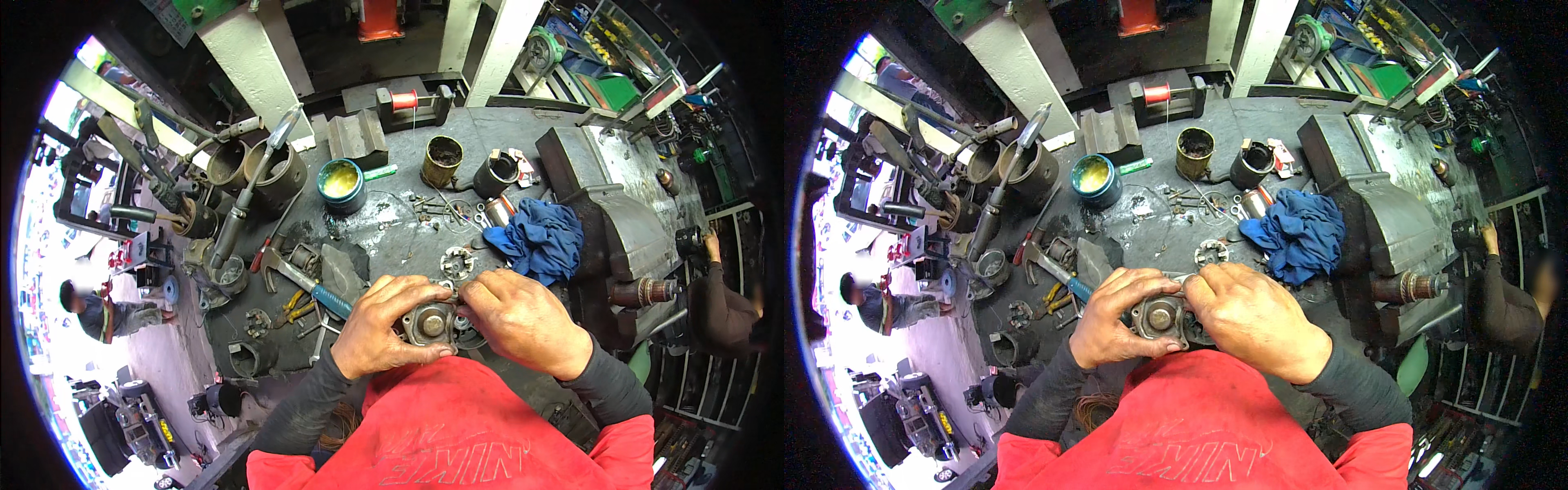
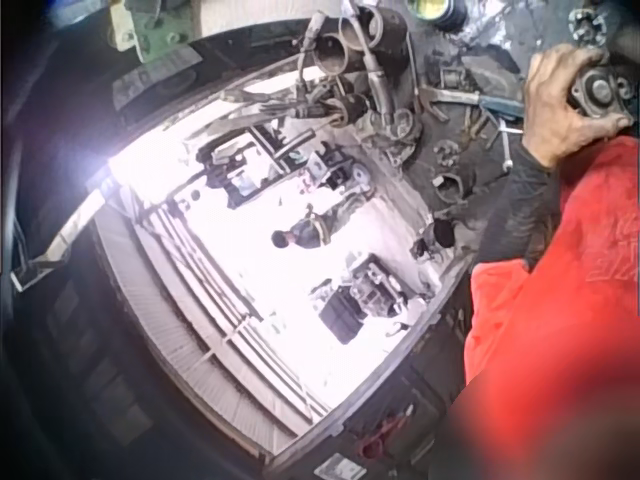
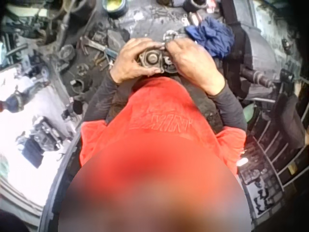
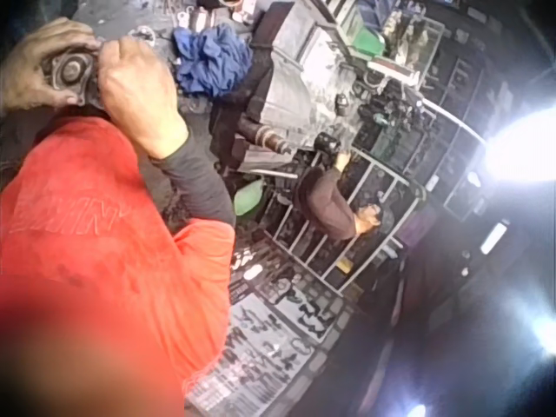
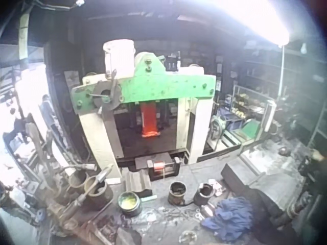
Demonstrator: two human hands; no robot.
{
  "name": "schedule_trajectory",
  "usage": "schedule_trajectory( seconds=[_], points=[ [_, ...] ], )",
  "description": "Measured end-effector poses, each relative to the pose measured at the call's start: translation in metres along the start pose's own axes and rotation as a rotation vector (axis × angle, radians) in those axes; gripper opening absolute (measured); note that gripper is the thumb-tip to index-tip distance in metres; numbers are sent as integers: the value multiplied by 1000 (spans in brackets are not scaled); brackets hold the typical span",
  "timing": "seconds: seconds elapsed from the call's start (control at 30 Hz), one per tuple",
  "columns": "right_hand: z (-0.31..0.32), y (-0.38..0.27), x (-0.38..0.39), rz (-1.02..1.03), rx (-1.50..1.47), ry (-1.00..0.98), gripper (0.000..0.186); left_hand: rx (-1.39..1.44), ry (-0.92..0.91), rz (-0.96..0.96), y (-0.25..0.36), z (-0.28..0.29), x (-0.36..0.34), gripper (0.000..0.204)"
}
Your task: The person disassembles a mechanical component, cleans it with a blue cloth, and applies lubricant from a spray can. They then reassemble the part by inserting small metal pieces and wiping excess lubricant.
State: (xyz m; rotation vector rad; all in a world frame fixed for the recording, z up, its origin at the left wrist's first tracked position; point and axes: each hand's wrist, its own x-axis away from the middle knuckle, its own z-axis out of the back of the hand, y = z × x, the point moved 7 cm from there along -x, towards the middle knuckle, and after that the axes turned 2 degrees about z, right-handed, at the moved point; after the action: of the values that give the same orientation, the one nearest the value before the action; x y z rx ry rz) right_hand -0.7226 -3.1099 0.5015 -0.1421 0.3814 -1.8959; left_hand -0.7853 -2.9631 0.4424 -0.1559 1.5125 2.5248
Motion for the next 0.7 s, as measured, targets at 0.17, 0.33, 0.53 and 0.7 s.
schedule_trajectory(
  seconds=[0.17,0.33,0.53,0.7],
  points=[
    [-2,-5,-9,41,178,-55,17,24,26,-22,0,1,1,71],
    [3,-5,-13,61,191,-75,21,17,22,-10,-2,0,1,71],
    [8,-3,-5,108,54,-7,21,-1,24,-19,-2,0,1,79],
    [1,0,-3,101,55,-2,21,3,8,-17,-4,-1,-1,79]
  ],
)
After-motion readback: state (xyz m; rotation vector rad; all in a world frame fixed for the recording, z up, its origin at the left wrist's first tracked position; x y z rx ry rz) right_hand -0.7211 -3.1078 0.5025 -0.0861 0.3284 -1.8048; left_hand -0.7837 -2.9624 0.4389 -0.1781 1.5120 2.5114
